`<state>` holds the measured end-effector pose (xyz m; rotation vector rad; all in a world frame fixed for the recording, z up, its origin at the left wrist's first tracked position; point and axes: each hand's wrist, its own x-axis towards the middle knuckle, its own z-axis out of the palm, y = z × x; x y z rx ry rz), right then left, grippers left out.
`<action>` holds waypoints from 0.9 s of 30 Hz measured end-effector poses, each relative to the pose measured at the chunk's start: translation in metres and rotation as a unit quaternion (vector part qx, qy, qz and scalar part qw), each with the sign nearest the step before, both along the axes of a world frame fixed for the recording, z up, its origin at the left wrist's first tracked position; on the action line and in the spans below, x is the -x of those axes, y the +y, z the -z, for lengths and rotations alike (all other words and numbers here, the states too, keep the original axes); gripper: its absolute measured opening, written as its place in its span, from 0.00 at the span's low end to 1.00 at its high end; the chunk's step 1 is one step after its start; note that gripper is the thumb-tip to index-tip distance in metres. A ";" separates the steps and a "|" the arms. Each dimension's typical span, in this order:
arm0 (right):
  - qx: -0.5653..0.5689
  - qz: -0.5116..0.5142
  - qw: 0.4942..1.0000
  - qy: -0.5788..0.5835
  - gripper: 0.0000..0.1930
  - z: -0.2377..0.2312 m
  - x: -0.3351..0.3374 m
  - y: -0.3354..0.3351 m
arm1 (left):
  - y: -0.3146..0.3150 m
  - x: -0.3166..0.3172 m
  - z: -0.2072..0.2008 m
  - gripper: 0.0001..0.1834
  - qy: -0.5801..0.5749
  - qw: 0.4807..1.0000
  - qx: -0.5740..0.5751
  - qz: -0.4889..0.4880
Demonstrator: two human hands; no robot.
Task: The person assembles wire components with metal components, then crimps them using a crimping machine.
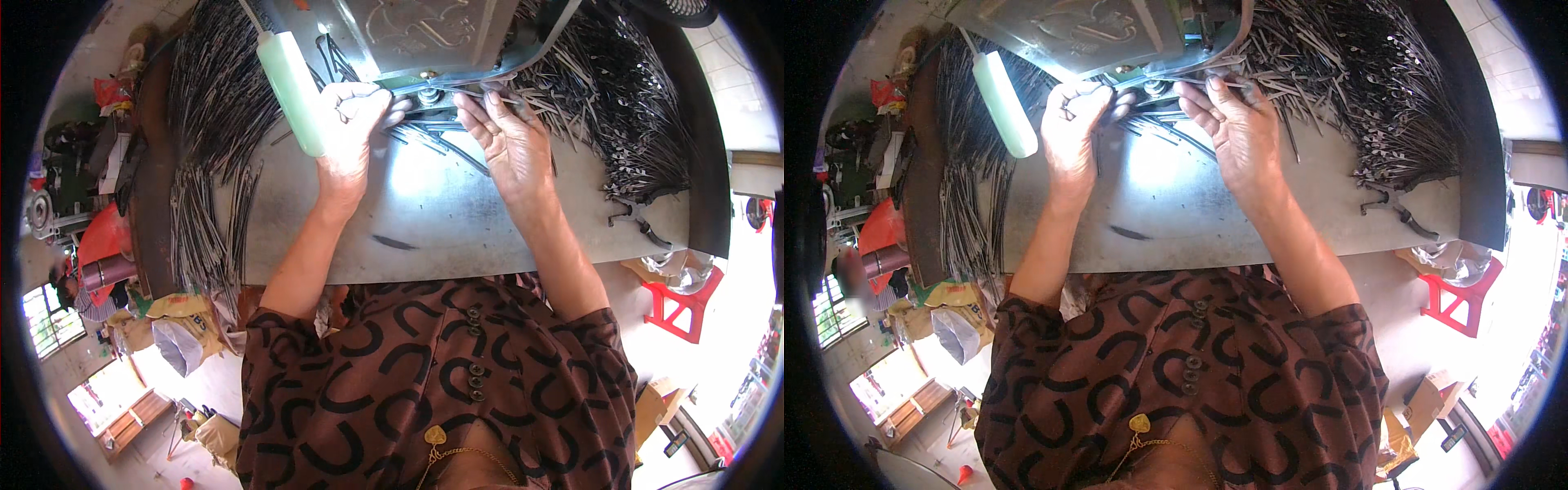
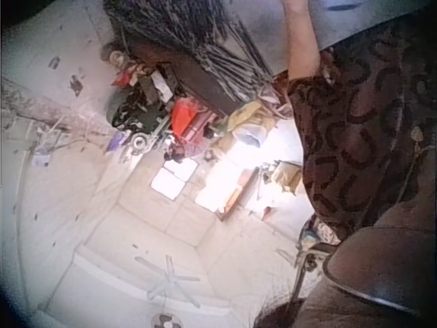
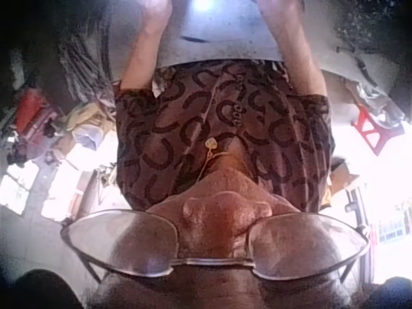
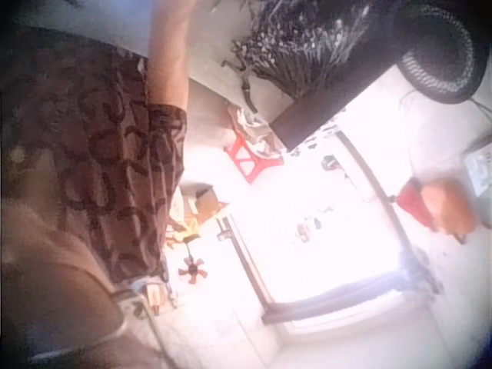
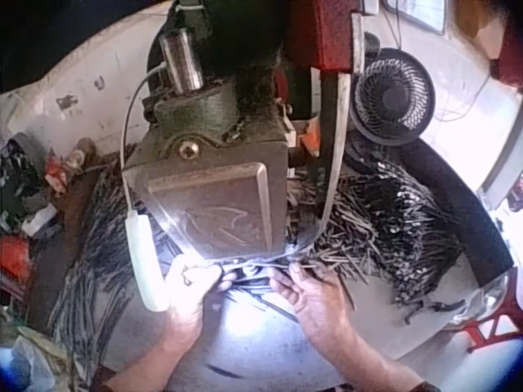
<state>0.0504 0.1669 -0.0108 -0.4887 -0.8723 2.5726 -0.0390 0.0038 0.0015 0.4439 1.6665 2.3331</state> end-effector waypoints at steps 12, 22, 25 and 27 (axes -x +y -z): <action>-0.059 0.017 0.998 -0.008 0.09 -0.009 -0.004 -0.016 | -0.007 0.001 0.001 0.09 -0.116 0.993 -0.032 -0.001; -0.065 -0.003 0.997 -0.027 0.10 -0.011 -0.008 -0.015 | -0.013 0.016 -0.003 0.10 -0.170 0.984 0.013 0.044; -0.059 -0.012 0.998 -0.036 0.11 -0.012 -0.010 -0.016 | -0.014 0.015 -0.002 0.11 -0.180 0.983 0.011 0.045; -0.064 -0.008 0.997 -0.044 0.12 -0.014 -0.010 -0.016 | -0.012 0.011 -0.002 0.09 -0.197 0.979 -0.017 0.040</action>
